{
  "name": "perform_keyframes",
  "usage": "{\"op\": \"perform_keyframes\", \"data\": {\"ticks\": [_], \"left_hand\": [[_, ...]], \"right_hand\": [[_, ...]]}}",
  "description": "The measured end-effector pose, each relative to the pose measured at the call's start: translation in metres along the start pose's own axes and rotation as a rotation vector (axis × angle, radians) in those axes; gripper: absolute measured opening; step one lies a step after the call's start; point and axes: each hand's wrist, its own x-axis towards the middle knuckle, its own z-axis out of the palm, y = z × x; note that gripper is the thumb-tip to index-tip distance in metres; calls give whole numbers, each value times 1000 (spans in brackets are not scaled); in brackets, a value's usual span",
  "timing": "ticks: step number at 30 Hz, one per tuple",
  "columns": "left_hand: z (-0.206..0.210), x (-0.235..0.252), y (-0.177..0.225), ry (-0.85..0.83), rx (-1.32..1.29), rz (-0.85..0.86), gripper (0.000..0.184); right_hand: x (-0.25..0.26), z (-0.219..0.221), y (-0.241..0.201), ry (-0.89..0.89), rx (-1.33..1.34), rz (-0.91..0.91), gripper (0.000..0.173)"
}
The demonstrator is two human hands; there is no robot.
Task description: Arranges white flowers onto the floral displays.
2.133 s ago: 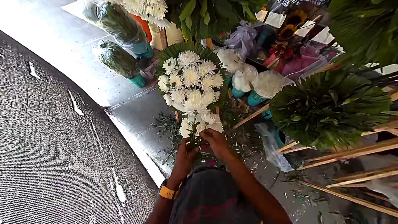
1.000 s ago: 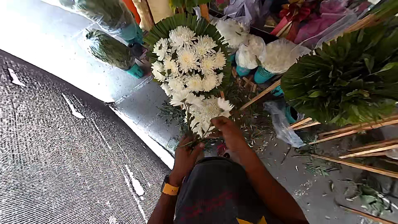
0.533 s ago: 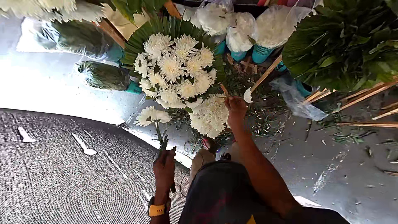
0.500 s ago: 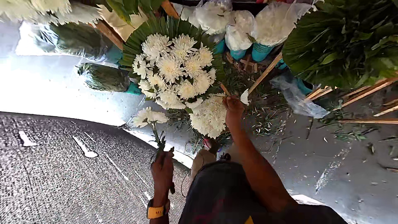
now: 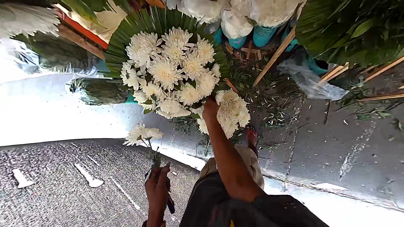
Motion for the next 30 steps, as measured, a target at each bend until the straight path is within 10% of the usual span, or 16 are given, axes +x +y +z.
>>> {"op": "perform_keyframes", "data": {"ticks": [15, 30], "left_hand": [[-9, 12, -24, -57, -19, -80, 14], [4, 14, -16, -77, -12, -147, 16]], "right_hand": [[14, -41, -13, 36, 258, -36, 32], [2, -2, 11, -142, -102, -27, 41]]}}
